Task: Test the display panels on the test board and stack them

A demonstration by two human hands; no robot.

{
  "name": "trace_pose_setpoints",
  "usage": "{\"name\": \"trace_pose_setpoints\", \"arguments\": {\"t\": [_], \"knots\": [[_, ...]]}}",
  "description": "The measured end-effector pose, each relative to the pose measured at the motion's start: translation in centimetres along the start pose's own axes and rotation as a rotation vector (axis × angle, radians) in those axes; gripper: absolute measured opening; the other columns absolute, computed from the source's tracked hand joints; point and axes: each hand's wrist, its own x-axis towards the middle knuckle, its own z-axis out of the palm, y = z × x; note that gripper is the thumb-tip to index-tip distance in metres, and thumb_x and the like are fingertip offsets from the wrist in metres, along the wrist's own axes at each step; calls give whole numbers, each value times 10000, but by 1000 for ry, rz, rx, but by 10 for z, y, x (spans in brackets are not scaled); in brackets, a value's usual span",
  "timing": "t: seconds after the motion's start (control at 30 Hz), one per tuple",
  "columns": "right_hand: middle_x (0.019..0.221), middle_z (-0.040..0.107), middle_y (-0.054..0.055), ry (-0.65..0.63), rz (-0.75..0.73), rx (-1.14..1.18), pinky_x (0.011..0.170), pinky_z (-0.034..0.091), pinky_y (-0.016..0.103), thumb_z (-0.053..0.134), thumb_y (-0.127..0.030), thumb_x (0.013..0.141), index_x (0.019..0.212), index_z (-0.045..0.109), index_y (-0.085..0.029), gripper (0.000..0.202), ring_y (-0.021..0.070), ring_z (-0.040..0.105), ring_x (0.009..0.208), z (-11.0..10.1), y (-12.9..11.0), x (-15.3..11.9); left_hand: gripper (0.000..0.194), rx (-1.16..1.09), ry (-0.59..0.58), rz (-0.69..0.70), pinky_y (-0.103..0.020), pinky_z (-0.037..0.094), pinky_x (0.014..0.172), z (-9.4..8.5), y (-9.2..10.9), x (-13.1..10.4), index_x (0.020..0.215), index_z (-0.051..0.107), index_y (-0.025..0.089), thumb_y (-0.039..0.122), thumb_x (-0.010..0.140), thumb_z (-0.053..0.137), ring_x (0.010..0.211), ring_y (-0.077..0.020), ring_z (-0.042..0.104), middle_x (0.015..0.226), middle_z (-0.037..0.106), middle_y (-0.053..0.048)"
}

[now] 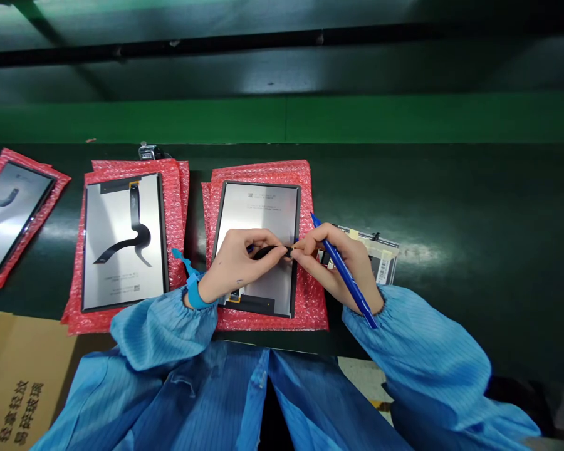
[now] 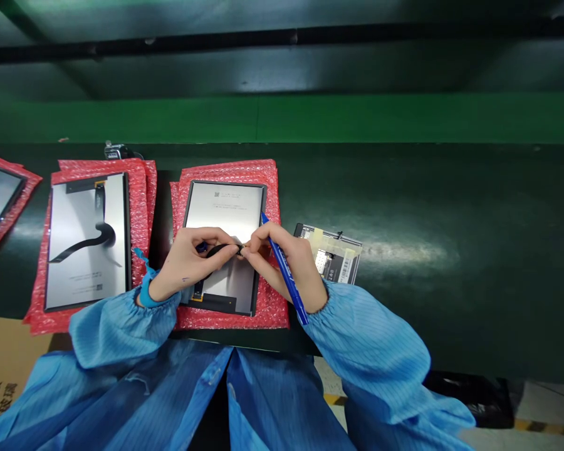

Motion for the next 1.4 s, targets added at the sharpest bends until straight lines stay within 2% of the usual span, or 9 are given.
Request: {"name": "trace_pose_setpoints", "arguments": {"t": [0.4,0.53,0.63,0.73,0.83,0.97,1.2,1.27,1.4], "knots": [[763,635,-23,-116,-9,58,589,484,228,619,-179,882,778,460,-210,193,113,625,630,0,3,0,172,139,-95,89,-236,320,515,-11,2,-3,808,723,168,289,886,629,536,-83,412,677,664,9],[1147,697,76,176,-184,-214,921,529,403,663,-265,908,1027,573,-219,156,242,681,1061,-10,-9,-8,231,573,290,2,-265,332,575,-40,15,-37,944,690,172,343,961,536,550,-103,455,751,678,-6],[1084,727,53,419,-297,-344,894,548,396,563,-195,953,1053,600,-233,114,228,706,1019,-8,-18,-27,303,834,238,-262,-285,306,580,-48,13,-76,883,652,176,386,994,464,587,-147,537,726,665,-19],[1018,749,17,187,-320,-453,824,585,322,584,-108,933,1032,620,-233,164,175,725,906,10,-18,-51,379,946,6,-471,-292,255,560,-41,-2,-102,770,591,182,455,990,448,607,-185,568,700,646,-31],[1255,680,93,-87,-312,-523,972,569,411,625,-162,926,1201,583,-172,278,238,667,1123,37,-10,-68,438,924,-80,-532,-285,223,540,-36,-12,-109,660,509,191,511,959,490,559,-171,522,595,566,-6],[1454,518,166,-112,-338,-544,1104,471,521,659,-253,915,1411,464,-90,558,324,471,1372,66,-5,-78,464,760,116,-419,-261,254,512,-36,7,-108,597,464,189,506,916,581,485,-118,429,498,443,42],[1563,383,91,219,-411,-398,1141,432,528,412,-126,988,1556,310,-201,582,291,444,1401,86,-12,-77,185,417,205,244,-212,414,584,-12,51,-101,794,564,174,204,969,508,635,-98,550,719,583,5],[1546,411,87,197,-373,-381,1158,417,522,395,-137,991,1556,317,-218,576,279,472,1382,87,-10,-76,165,468,194,229,-236,451,647,-6,42,-95,863,581,173,208,982,472,724,-125,598,811,622,-26],[1548,400,110,101,-360,-360,1178,373,564,421,-246,1012,1566,295,-217,569,301,445,1400,89,-6,-76,152,406,333,-70,-254,465,661,-3,10,-86,1048,545,173,292,992,469,780,-140,639,890,647,-29]]}}
